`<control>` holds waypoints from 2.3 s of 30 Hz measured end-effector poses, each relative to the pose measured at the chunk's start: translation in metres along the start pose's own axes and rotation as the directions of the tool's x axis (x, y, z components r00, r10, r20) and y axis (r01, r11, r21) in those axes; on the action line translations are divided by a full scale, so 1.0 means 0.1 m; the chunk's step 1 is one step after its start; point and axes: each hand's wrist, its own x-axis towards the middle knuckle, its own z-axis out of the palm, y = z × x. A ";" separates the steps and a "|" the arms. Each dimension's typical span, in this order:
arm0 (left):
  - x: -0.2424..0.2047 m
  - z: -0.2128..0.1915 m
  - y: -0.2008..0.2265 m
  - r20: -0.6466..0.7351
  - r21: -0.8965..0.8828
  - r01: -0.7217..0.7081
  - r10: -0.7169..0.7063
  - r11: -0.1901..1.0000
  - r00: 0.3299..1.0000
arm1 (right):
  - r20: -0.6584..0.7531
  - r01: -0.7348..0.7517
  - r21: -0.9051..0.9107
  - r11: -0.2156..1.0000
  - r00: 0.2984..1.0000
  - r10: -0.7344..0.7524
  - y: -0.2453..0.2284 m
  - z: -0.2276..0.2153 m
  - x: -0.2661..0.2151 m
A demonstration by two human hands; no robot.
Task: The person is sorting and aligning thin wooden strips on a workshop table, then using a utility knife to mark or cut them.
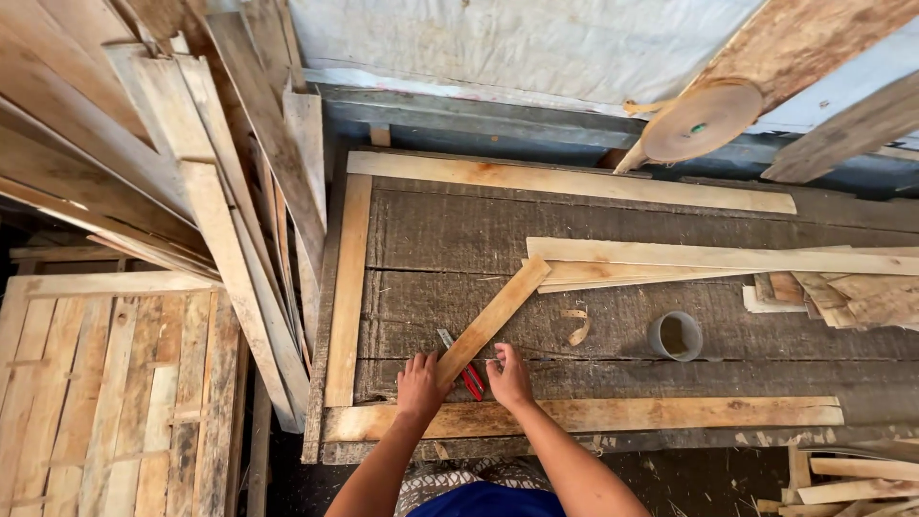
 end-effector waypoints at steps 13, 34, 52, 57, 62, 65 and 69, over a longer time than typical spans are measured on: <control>0.07 0.24 -0.01 -0.040 0.037 0.024 -0.023 0.999 0.999 | 0.021 0.076 0.041 0.996 0.997 -0.077 0.34 0.06 0.14; 0.26 1.12 2.45 -0.360 -0.204 -0.266 0.180 0.942 0.915 | 0.209 -0.082 0.627 0.775 0.976 -0.065 2.34 -1.60 0.76; 0.41 1.68 2.88 -0.210 -0.086 -0.235 0.213 0.968 0.954 | 0.063 0.149 0.305 0.940 0.982 -0.176 2.67 -2.00 0.61; 0.29 1.31 2.95 -0.161 -0.211 -0.153 0.120 0.965 0.980 | 0.114 0.044 0.194 0.980 0.991 -0.067 2.36 -2.18 0.47; 0.38 1.38 2.87 -0.264 -0.157 -0.216 0.169 0.964 0.950 | 0.178 -0.012 0.046 0.999 0.984 0.003 2.19 -2.26 0.39; 0.38 1.34 2.94 -0.280 -0.181 -0.232 0.176 0.956 0.944 | 0.190 -0.015 0.053 0.998 0.982 0.004 2.20 -2.25 0.39; 0.41 1.28 3.15 -0.237 -0.340 -0.248 0.173 0.907 0.956 | 0.278 -0.032 0.265 0.964 0.960 -0.045 2.50 -2.11 0.57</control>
